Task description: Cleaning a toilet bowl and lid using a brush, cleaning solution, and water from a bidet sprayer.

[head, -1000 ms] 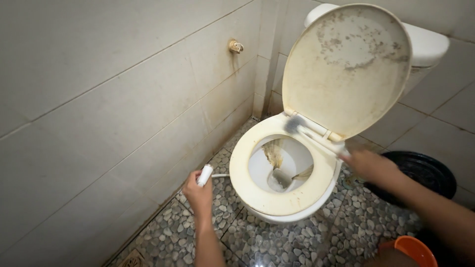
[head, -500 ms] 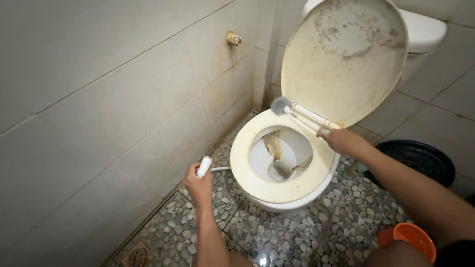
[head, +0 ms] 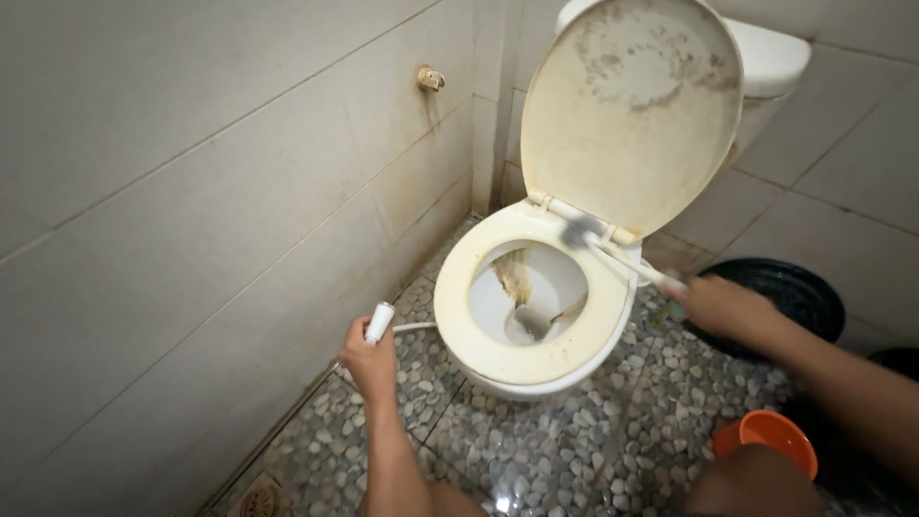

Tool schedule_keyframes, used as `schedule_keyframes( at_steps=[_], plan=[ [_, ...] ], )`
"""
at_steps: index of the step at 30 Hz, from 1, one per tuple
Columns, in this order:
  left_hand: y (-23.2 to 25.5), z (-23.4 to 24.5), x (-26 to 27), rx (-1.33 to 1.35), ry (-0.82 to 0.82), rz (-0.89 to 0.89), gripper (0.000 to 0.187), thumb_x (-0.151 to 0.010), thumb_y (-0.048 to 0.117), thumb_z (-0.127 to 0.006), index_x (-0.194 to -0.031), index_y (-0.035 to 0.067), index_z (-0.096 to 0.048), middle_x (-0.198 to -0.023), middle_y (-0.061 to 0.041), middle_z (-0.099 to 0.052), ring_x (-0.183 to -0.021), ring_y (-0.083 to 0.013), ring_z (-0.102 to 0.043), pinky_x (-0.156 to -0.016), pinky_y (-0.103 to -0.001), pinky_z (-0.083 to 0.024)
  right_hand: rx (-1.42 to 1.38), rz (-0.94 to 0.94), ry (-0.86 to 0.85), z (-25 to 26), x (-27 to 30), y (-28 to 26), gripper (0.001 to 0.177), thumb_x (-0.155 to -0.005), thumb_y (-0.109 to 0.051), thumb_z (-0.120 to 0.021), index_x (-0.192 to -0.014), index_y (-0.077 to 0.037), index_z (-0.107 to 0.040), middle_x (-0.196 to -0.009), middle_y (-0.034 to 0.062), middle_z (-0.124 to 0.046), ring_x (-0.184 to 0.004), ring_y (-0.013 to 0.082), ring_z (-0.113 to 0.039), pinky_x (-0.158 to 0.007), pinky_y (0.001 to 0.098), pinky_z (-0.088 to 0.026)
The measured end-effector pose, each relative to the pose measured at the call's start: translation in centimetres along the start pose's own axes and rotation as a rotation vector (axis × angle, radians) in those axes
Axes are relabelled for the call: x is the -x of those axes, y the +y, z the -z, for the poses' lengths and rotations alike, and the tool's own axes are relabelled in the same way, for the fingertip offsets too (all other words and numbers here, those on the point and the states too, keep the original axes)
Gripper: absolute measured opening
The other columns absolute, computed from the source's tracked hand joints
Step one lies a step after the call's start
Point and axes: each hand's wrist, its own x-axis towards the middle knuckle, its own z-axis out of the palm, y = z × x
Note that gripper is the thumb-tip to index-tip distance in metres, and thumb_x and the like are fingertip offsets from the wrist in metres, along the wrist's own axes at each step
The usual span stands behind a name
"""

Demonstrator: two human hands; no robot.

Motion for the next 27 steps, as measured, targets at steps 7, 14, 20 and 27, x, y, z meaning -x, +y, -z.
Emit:
schedule_keyframes(
  at_steps=[7,14,20,27],
  plan=[
    [0.1,-0.8,0.4,0.006,0.021,-0.012,0.019,-0.079,0.010,-0.081,-0.092,-0.001,-0.073,-0.081,-0.019,-0.071,-0.072,-0.0360,-0.069,-0.068,-0.042,-0.053,-0.409,0.076,-0.096,7.8,-3.1,-10.5,0.061,-0.099,-0.055,-0.059,-0.104,0.004,-0.072,-0.078,0.0162,-0.063,-0.071,0.0312,-0.059,-0.065,0.0422,-0.047],
    [0.7,-1.2,0.2,-0.007,0.012,-0.001,0.023,-0.077,0.012,-0.083,-0.092,-0.001,-0.072,-0.081,-0.019,-0.071,-0.073,-0.0363,-0.070,-0.069,-0.043,-0.053,-1.047,0.055,-0.354,8.1,-1.8,-7.9,0.046,-0.095,-0.040,-0.069,-0.112,0.004,-0.068,-0.075,0.0032,-0.062,-0.057,0.0122,-0.047,-0.048,0.0286,-0.041],
    [0.9,-1.4,0.2,-0.020,0.026,-0.031,0.022,-0.078,0.010,-0.083,-0.092,-0.002,-0.072,-0.085,-0.020,-0.072,-0.076,-0.0386,-0.069,-0.070,-0.044,-0.053,-0.687,-0.076,-0.078,4.7,-0.3,-6.2,0.044,-0.102,-0.045,-0.055,-0.123,-0.009,-0.068,-0.089,0.0130,-0.072,-0.066,0.0242,-0.062,-0.060,0.0385,-0.055],
    [0.9,-1.7,0.6,-0.046,0.021,-0.085,0.021,-0.076,0.008,-0.082,-0.092,-0.002,-0.071,-0.084,-0.020,-0.071,-0.076,-0.0384,-0.069,-0.071,-0.044,-0.053,-0.163,0.024,0.171,0.6,1.1,-9.0,0.055,-0.106,-0.049,-0.044,-0.117,0.000,-0.065,-0.104,0.0281,-0.074,-0.096,0.0437,-0.071,-0.086,0.0532,-0.055]
  ],
)
